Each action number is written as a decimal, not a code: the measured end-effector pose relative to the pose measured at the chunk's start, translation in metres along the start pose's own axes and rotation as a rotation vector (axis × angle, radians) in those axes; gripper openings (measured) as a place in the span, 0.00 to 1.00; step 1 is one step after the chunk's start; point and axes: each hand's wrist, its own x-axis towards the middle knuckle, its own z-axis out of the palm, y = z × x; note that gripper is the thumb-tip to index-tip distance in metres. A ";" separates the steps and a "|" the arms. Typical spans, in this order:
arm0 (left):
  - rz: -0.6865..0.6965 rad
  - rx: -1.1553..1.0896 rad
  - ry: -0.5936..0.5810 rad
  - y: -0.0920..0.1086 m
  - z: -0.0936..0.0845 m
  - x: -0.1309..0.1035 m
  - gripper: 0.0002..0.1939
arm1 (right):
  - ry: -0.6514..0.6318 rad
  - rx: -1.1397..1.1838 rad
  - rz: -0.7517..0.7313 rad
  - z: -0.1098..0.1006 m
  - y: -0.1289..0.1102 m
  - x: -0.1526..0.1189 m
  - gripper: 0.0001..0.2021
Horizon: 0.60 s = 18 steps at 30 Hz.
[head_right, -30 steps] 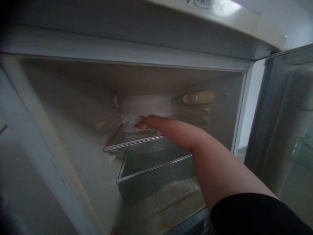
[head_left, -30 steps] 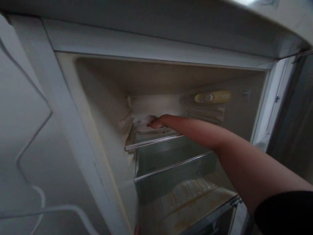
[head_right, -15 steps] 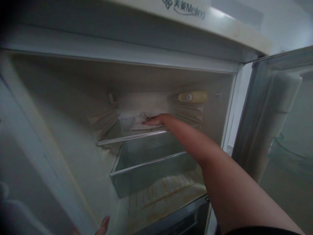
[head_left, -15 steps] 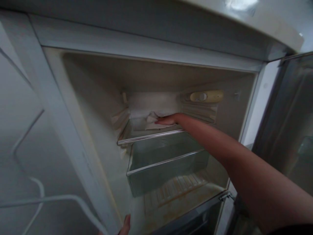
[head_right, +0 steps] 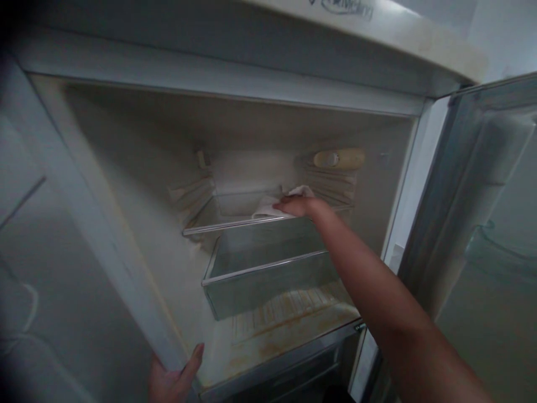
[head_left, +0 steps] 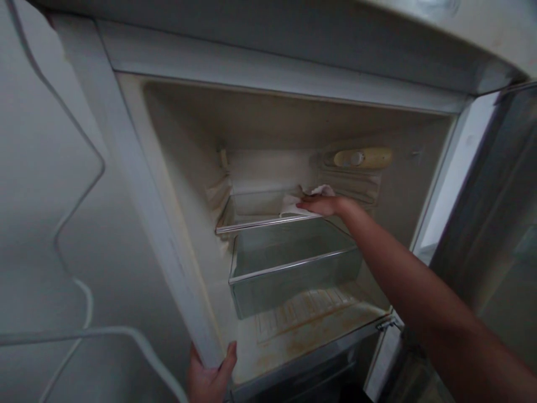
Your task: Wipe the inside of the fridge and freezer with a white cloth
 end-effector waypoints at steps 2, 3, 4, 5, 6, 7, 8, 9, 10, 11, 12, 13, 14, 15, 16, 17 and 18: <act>0.015 0.002 0.018 -0.008 0.000 0.004 0.32 | 0.006 0.040 -0.088 0.003 -0.043 -0.010 0.37; 0.017 -0.001 0.019 -0.011 0.000 0.005 0.33 | 0.031 0.058 -0.153 0.005 -0.067 -0.017 0.36; 0.012 -0.006 0.006 -0.014 -0.001 0.007 0.33 | 0.063 0.070 -0.204 0.009 -0.092 -0.023 0.36; 0.004 -0.007 -0.005 -0.016 -0.001 0.008 0.34 | 0.119 0.081 -0.264 0.014 -0.116 -0.030 0.36; -0.007 0.006 -0.006 -0.016 -0.002 0.008 0.34 | 0.191 0.082 -0.332 0.020 -0.139 -0.036 0.36; -0.015 0.023 -0.008 -0.016 -0.002 0.008 0.35 | 0.281 0.069 -0.375 0.028 -0.159 -0.040 0.35; -0.018 0.037 -0.010 -0.016 -0.003 0.008 0.35 | 0.377 0.048 -0.403 0.036 -0.175 -0.044 0.32; -0.018 0.043 -0.014 -0.015 -0.003 0.007 0.34 | 0.468 0.034 -0.407 0.044 -0.186 -0.046 0.29; -0.019 0.039 -0.014 -0.014 -0.003 0.006 0.34 | 0.544 0.014 -0.416 0.052 -0.193 -0.047 0.26; -0.022 0.028 -0.014 -0.013 -0.003 0.005 0.34 | 0.602 -0.006 -0.423 0.059 -0.194 -0.048 0.23; -0.030 0.017 -0.020 -0.012 -0.003 0.003 0.33 | 0.643 -0.027 -0.431 0.064 -0.190 -0.049 0.21; -0.038 0.012 -0.017 -0.011 -0.002 0.002 0.34 | 0.668 -0.049 -0.436 0.067 -0.182 -0.050 0.19; -0.045 0.014 -0.008 -0.010 -0.002 0.002 0.34 | 0.684 -0.072 -0.430 0.070 -0.170 -0.051 0.17; -0.042 0.017 -0.002 -0.009 -0.002 0.002 0.35 | 0.695 -0.093 -0.405 0.071 -0.154 -0.053 0.16; -0.032 0.020 0.003 -0.008 -0.001 0.003 0.34 | 0.704 -0.111 -0.363 0.071 -0.136 -0.055 0.15; -0.022 0.024 0.009 -0.008 -0.001 0.004 0.34 | 0.714 -0.126 -0.309 0.071 -0.115 -0.058 0.14; -0.016 0.027 0.018 -0.008 -0.001 0.005 0.33 | 0.725 -0.138 -0.249 0.071 -0.092 -0.062 0.14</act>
